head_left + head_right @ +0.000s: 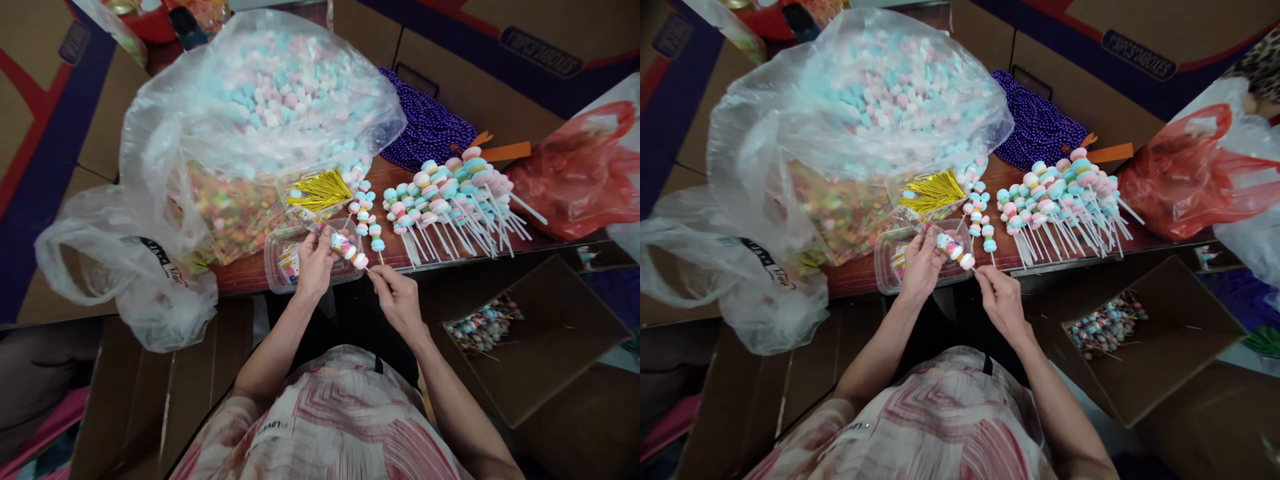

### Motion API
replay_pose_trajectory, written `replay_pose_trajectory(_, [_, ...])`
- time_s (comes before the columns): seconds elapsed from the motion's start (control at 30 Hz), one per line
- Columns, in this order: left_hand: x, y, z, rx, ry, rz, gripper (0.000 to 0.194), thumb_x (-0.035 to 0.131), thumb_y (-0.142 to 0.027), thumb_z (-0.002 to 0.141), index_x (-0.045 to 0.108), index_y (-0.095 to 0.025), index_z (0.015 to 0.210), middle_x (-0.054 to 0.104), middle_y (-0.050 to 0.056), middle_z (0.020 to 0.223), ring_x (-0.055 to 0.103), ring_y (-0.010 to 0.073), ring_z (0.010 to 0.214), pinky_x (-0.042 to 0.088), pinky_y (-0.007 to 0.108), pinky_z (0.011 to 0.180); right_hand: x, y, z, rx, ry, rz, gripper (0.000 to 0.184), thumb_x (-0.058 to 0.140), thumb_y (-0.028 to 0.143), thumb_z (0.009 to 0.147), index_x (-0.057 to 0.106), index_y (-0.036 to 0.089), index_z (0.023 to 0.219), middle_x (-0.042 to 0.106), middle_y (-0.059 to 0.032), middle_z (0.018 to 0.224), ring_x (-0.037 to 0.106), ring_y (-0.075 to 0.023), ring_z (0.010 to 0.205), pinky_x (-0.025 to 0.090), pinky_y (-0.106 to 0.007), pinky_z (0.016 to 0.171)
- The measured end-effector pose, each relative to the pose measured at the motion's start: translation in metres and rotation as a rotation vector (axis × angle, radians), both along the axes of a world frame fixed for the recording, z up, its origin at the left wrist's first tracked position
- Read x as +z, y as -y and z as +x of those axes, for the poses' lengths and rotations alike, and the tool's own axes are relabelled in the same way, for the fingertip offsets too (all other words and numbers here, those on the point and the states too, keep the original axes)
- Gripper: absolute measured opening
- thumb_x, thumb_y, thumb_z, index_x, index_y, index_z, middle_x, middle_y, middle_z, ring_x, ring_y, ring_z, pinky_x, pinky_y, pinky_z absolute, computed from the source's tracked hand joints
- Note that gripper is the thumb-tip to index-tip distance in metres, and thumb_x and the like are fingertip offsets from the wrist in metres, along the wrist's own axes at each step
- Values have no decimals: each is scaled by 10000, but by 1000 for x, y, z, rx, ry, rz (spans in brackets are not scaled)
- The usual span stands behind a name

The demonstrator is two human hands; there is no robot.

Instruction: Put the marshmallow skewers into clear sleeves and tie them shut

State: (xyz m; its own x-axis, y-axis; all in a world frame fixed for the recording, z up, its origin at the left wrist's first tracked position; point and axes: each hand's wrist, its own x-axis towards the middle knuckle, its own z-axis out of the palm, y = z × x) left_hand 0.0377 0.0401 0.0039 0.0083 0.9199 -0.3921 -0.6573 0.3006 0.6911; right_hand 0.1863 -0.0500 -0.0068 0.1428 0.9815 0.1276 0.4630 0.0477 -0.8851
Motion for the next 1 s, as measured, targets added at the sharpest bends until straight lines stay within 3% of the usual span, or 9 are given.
replay_pose_trajectory(0.1, [-2, 0, 1, 1, 26, 9, 263, 866, -369, 796, 684, -184, 833, 784, 61, 893, 781, 222, 976, 594, 282, 818, 4, 2, -6, -9, -335, -210, 238, 607, 366, 933, 664, 203, 771, 497, 49, 542, 446, -111, 511, 369, -251, 523])
replay_pose_trajectory(0.17, [-5, 1, 2, -40, 32, 16, 291, 872, -399, 785, 690, -185, 859, 784, 63, 885, 781, 233, 985, 595, 292, 821, 5, 1, -9, -27, -484, -269, 233, 633, 383, 898, 674, 191, 774, 485, 55, 531, 416, -102, 500, 328, -239, 499])
replay_pose_trajectory(0.43, [-10, 8, 1, -191, -10, 47, 380, 854, -497, 778, 699, -165, 880, 783, 86, 852, 787, 237, 878, 599, 303, 761, 1, -14, -26, -61, -547, -221, 250, 635, 409, 875, 661, 192, 752, 481, 63, 502, 364, -87, 454, 281, -232, 461])
replay_pose_trajectory(0.53, [-8, 5, -4, -238, -42, 70, 414, 860, -531, 753, 708, -172, 892, 784, 92, 869, 785, 238, 858, 599, 303, 731, 6, -16, -33, -60, -497, -185, 250, 617, 394, 897, 631, 201, 739, 476, 67, 507, 363, -87, 451, 304, -235, 466])
replay_pose_trajectory(0.7, [-8, 8, -4, -229, -77, 80, 462, 900, -559, 670, 686, -191, 848, 767, 53, 827, 773, 211, 829, 597, 279, 718, 14, -19, -47, -134, -147, -5, 239, 535, 342, 963, 601, 226, 765, 519, 45, 563, 455, -114, 502, 394, -255, 546])
replay_pose_trajectory(0.8, [-4, 7, -6, -219, -50, 76, 433, 895, -531, 696, 699, -183, 861, 775, 68, 846, 775, 223, 863, 601, 288, 738, 13, -20, -48, -121, 4, 91, 216, 509, 311, 984, 631, 227, 827, 547, 33, 606, 469, -118, 513, 408, -266, 578])
replay_pose_trajectory(1.0, [2, -1, -15, -138, 31, -41, 336, 829, -463, 823, 679, -163, 824, 792, 105, 858, 784, 268, 963, 605, 336, 814, 10, -12, -37, -56, 8, 4, 224, 547, 337, 988, 639, 224, 819, 498, 61, 561, 454, -101, 492, 372, -247, 541])
